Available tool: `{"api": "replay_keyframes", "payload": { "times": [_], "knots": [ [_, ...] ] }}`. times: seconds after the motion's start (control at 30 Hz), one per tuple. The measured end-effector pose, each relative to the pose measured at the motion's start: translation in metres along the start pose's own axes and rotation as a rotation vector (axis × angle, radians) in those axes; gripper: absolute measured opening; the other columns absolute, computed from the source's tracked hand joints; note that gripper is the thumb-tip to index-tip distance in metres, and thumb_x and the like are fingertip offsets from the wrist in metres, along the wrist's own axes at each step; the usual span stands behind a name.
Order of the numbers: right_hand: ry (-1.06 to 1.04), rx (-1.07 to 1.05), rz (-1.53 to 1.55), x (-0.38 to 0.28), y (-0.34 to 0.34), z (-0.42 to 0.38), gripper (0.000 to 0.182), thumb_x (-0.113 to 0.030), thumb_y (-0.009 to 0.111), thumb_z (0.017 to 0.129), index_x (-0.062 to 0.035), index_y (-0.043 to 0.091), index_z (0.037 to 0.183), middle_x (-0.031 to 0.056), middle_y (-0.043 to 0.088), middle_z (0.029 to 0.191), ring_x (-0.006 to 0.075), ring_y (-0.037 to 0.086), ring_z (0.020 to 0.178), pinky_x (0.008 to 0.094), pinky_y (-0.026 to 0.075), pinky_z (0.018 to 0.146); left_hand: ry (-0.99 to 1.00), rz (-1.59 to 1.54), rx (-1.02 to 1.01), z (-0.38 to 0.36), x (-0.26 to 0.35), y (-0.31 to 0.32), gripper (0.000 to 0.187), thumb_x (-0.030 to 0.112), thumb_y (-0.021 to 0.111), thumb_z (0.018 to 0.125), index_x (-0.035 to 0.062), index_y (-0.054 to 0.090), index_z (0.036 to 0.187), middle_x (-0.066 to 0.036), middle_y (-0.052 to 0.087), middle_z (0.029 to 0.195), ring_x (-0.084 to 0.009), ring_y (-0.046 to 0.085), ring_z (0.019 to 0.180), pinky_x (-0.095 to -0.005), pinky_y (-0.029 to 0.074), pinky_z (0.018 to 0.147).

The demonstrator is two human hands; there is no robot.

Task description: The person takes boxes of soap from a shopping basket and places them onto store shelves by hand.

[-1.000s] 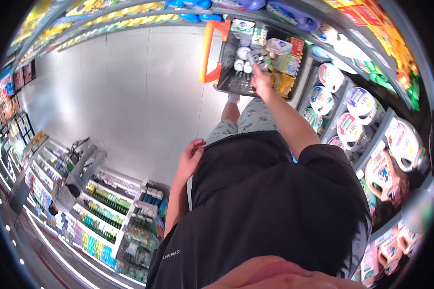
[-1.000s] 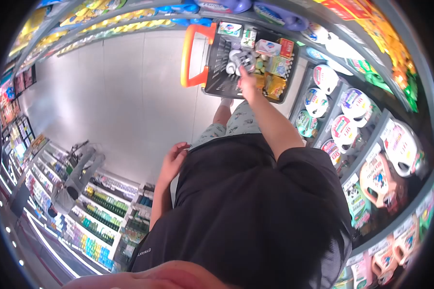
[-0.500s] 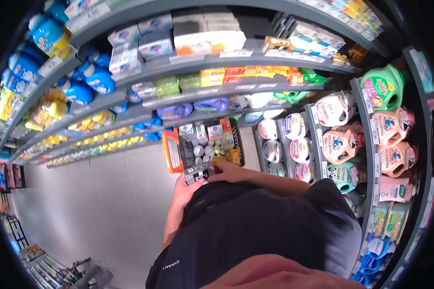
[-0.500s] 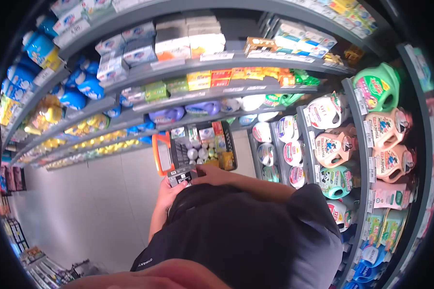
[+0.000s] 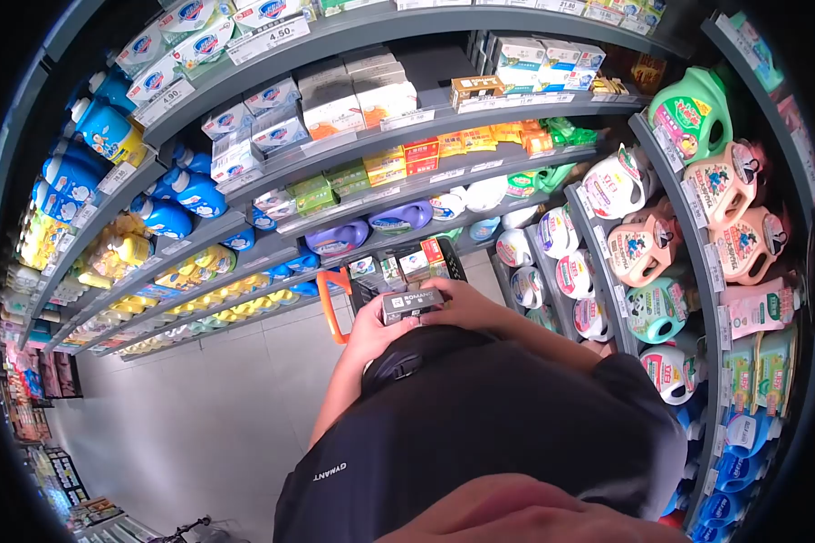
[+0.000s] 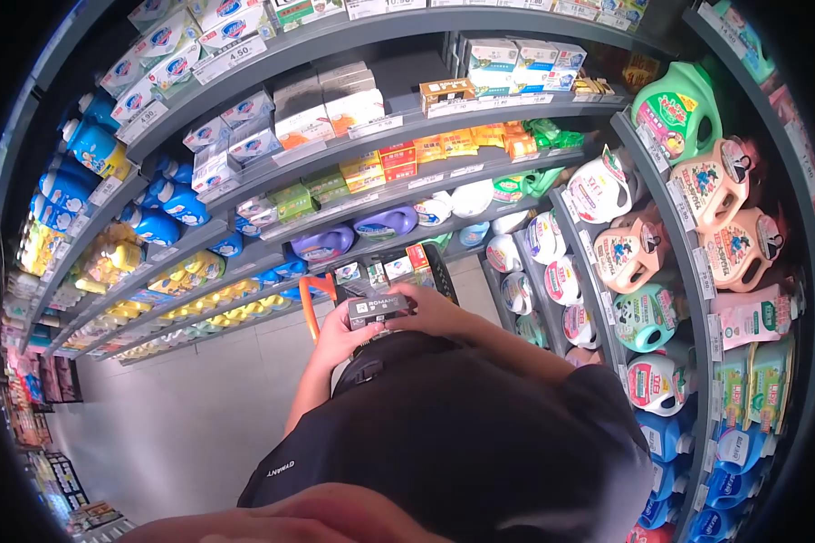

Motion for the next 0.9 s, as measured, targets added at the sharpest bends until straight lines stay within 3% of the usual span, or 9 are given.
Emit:
{"api": "replay_keyframes", "payload": {
  "times": [0.17, 0.2, 0.27, 0.43, 0.63, 0.73, 0.8, 0.83, 0.9],
  "knots": [
    [-0.049, 0.009, 0.004, 0.005, -0.007, -0.007, 0.044, -0.030, 0.082, 0.081, -0.0060, 0.063, 0.113, 0.0038, 0.063, 0.092, 0.0152, 0.058, 0.085, 0.0316, 0.047, 0.076, -0.047, 0.079, -0.001, 0.002, -0.002, 0.007, 0.047, 0.010, 0.082, 0.084, -0.0016, 0.059, 0.123, -0.002, 0.069, 0.105, -0.0072, 0.063, 0.092, -0.0256, 0.052, 0.082],
    [0.015, -0.037, -0.066, 0.006, -0.007, -0.008, 0.041, -0.021, 0.080, 0.084, -0.0067, 0.060, 0.117, 0.0039, 0.065, 0.101, 0.0131, 0.058, 0.097, 0.0322, 0.046, 0.086, -0.082, 0.156, -0.001, 0.000, 0.004, 0.007, 0.046, 0.011, 0.082, 0.084, -0.0020, 0.060, 0.123, -0.002, 0.070, 0.105, -0.0073, 0.063, 0.093, -0.0261, 0.052, 0.084],
    [-0.038, -0.015, -0.062, 0.007, -0.009, -0.008, 0.044, -0.029, 0.080, 0.083, -0.0056, 0.062, 0.115, 0.0056, 0.064, 0.092, 0.0150, 0.059, 0.088, 0.0326, 0.047, 0.079, -0.072, 0.254, 0.012, 0.000, 0.002, 0.008, 0.047, 0.014, 0.082, 0.084, -0.0018, 0.061, 0.123, -0.003, 0.070, 0.105, -0.0077, 0.063, 0.094, -0.0262, 0.052, 0.085],
    [-0.055, -0.024, -0.137, -0.033, -0.023, -0.008, 0.046, -0.031, 0.077, 0.083, -0.0054, 0.062, 0.120, 0.0113, 0.066, 0.103, 0.0227, 0.064, 0.096, 0.0357, 0.051, 0.084, 0.016, 0.045, 0.039, 0.003, -0.006, 0.014, 0.049, 0.013, 0.082, 0.085, -0.0009, 0.059, 0.125, -0.003, 0.069, 0.109, -0.0090, 0.063, 0.098, -0.0277, 0.051, 0.088],
    [-0.379, -0.028, -0.434, -0.052, -0.057, 0.009, 0.042, -0.026, 0.073, 0.087, -0.0060, 0.062, 0.122, 0.0126, 0.063, 0.113, 0.0316, 0.061, 0.109, 0.0391, 0.050, 0.091, 0.190, -0.254, 0.049, 0.001, -0.010, 0.016, 0.058, 0.007, 0.077, 0.088, 0.0018, 0.049, 0.138, -0.007, 0.062, 0.124, -0.0115, 0.059, 0.110, -0.0280, 0.049, 0.093],
    [-0.299, 0.253, -0.376, -0.093, -0.126, 0.013, 0.036, -0.019, 0.072, 0.090, -0.0053, 0.062, 0.121, 0.0102, 0.062, 0.104, 0.0222, 0.063, 0.092, 0.0343, 0.051, 0.079, 0.148, -0.167, 0.110, -0.005, -0.019, 0.001, 0.058, 0.003, 0.072, 0.091, 0.0036, 0.046, 0.142, -0.007, 0.061, 0.126, -0.0117, 0.057, 0.112, -0.0276, 0.048, 0.095],
    [-0.440, 0.482, -0.505, -0.148, -0.183, 0.012, 0.035, -0.015, 0.070, 0.090, -0.0069, 0.062, 0.123, 0.0059, 0.063, 0.096, 0.0168, 0.063, 0.080, 0.0319, 0.051, 0.074, 0.130, -0.174, 0.123, -0.011, -0.021, -0.006, 0.054, 0.001, 0.068, 0.092, 0.0035, 0.047, 0.142, -0.007, 0.062, 0.124, -0.0110, 0.058, 0.110, -0.0272, 0.049, 0.093],
    [-0.390, 0.580, -0.369, -0.187, -0.202, 0.004, 0.032, -0.014, 0.069, 0.090, -0.0070, 0.064, 0.121, 0.0069, 0.064, 0.100, 0.0143, 0.063, 0.083, 0.0317, 0.051, 0.076, 0.136, -0.165, 0.117, -0.014, -0.022, -0.008, 0.052, 0.000, 0.066, 0.093, 0.0034, 0.047, 0.142, -0.008, 0.063, 0.123, -0.0110, 0.058, 0.109, -0.0271, 0.049, 0.093],
    [-0.696, 0.807, -0.702, -0.238, -0.256, -0.001, 0.039, -0.017, 0.069, 0.091, -0.0061, 0.063, 0.128, 0.0089, 0.063, 0.113, 0.0161, 0.062, 0.100, 0.0302, 0.048, 0.089, 0.149, -0.148, 0.105, -0.018, -0.023, -0.012, 0.049, -0.001, 0.062, 0.095, 0.0032, 0.048, 0.141, -0.008, 0.064, 0.122, -0.0109, 0.059, 0.108, -0.0270, 0.048, 0.093]
  ]
}}
Point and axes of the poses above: each hand's wrist, its own z-axis towards the middle knuckle, its own y-axis out of the palm, x = y × z, the point moved 4 cm from there along z, towards the middle knuckle
